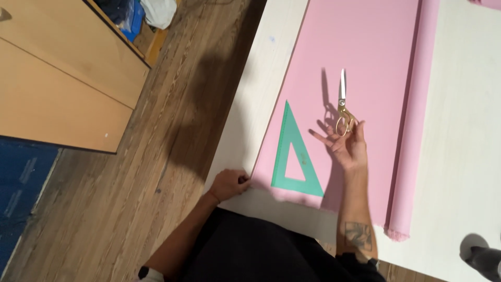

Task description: Measuring and cutting pink fabric using a set square, pen, and scissors.

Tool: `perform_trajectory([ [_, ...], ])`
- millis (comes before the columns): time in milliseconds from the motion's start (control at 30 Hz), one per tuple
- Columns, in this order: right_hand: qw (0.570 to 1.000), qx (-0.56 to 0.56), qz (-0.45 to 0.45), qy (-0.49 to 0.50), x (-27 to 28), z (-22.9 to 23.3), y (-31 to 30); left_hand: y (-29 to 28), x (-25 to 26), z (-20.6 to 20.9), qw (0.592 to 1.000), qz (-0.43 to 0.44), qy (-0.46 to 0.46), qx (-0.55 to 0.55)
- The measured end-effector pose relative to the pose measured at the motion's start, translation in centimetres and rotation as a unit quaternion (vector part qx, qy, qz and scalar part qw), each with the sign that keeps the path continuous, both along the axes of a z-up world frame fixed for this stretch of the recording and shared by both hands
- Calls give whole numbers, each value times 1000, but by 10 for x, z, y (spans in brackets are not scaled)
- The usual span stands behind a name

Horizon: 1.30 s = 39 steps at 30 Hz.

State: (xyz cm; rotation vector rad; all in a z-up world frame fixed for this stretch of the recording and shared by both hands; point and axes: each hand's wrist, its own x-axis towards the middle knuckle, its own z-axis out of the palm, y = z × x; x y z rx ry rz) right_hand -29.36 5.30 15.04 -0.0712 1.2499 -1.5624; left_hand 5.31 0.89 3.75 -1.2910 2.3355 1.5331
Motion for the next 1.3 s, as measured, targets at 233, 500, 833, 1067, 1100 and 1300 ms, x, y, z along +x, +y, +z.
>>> perform_trajectory([
  [233, 938, -274, -41, -207, 23, -83, 84, -11, -2, -5, 990, 6, 23, 136],
  [500, 941, -261, -101, -191, 110, -69, 156, -31, -3, -4, 970, -68, 52, 227],
  [833, 952, -51, 302, -25, 243, -81, 209, -34, 5, -20, 946, -129, 157, 252],
  [1067, 930, 73, 357, 48, 269, -89, 178, -26, 7, -55, 951, -168, 124, 228],
  [1100, 929, 72, 361, 48, 269, -93, 172, -30, 5, -40, 952, -165, 125, 227],
  [1300, 930, 80, 347, 94, 269, -95, 145, -36, 1, -14, 951, -140, 62, 267],
])
